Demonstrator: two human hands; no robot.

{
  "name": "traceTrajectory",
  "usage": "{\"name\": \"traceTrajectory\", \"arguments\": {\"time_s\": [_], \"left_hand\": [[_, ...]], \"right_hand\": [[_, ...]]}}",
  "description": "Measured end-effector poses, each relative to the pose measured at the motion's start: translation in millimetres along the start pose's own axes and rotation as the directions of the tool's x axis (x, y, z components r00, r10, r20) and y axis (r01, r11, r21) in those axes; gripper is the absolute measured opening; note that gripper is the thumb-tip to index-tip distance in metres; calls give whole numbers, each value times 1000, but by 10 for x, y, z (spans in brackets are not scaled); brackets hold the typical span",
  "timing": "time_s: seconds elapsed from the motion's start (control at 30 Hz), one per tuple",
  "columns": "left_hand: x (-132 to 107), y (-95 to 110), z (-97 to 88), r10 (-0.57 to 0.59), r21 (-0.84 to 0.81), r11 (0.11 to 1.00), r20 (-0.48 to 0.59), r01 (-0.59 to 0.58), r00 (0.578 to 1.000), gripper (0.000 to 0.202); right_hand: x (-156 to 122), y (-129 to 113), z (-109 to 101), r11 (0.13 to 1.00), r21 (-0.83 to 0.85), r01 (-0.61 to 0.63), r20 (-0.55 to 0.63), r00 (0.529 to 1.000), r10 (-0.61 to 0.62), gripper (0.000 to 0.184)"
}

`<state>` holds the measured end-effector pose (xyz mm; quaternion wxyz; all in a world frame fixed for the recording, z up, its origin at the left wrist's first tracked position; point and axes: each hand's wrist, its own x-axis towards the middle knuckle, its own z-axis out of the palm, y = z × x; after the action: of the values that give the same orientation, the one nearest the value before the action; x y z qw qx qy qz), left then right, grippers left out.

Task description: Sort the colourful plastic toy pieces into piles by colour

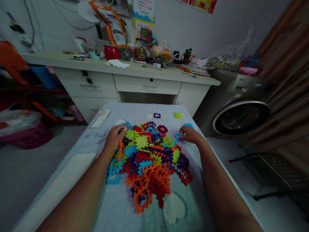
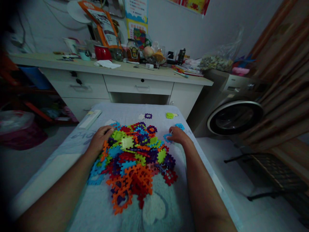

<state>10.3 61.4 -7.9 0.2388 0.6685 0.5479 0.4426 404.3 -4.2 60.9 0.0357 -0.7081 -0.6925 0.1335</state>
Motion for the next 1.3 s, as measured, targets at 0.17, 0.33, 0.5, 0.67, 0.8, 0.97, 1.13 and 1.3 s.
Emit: {"name": "traceTrajectory", "arguments": {"time_s": [0.17, 0.33, 0.5, 0.67, 0.8, 0.97, 1.13, 1.3], "left_hand": [[-6, 31, -8, 0, 11, 1000, 7, 0, 1000, 48], [-2, 14, -6, 3, 21, 1000, 6, -3, 1000, 48], [4, -32, 8, -3, 28, 1000, 4, 2, 1000, 50], [3, -57, 16, 5, 29, 1000, 6, -5, 1000, 48], [3, -49, 13, -1, 24, 1000, 8, 1, 1000, 49], [0, -22, 2, -8, 30, 1000, 5, 8, 1000, 48], [0, -5, 4, -13, 4, 1000, 5, 12, 1000, 49], [-2, 4, 2, -17, 12, 1000, 3, 17, 1000, 51]], "right_hand": [[-27, -97, 82, 997, -81, -8, 37, 999, 12, 47], [10, -6, 74, 997, -79, -11, -104, 995, 3, 47], [98, 295, 42, 986, -13, -168, -472, 870, 142, 46], [153, 479, 134, 957, 39, -288, -568, 781, 258, 46], [155, 516, 180, 958, 74, -279, -517, 810, 275, 45], [170, 517, 186, 965, 55, -256, -492, 834, 249, 47], [197, 534, 230, 972, 53, -230, -489, 842, 226, 46], [183, 535, 209, 978, 59, -200, -503, 840, 203, 45]]}}
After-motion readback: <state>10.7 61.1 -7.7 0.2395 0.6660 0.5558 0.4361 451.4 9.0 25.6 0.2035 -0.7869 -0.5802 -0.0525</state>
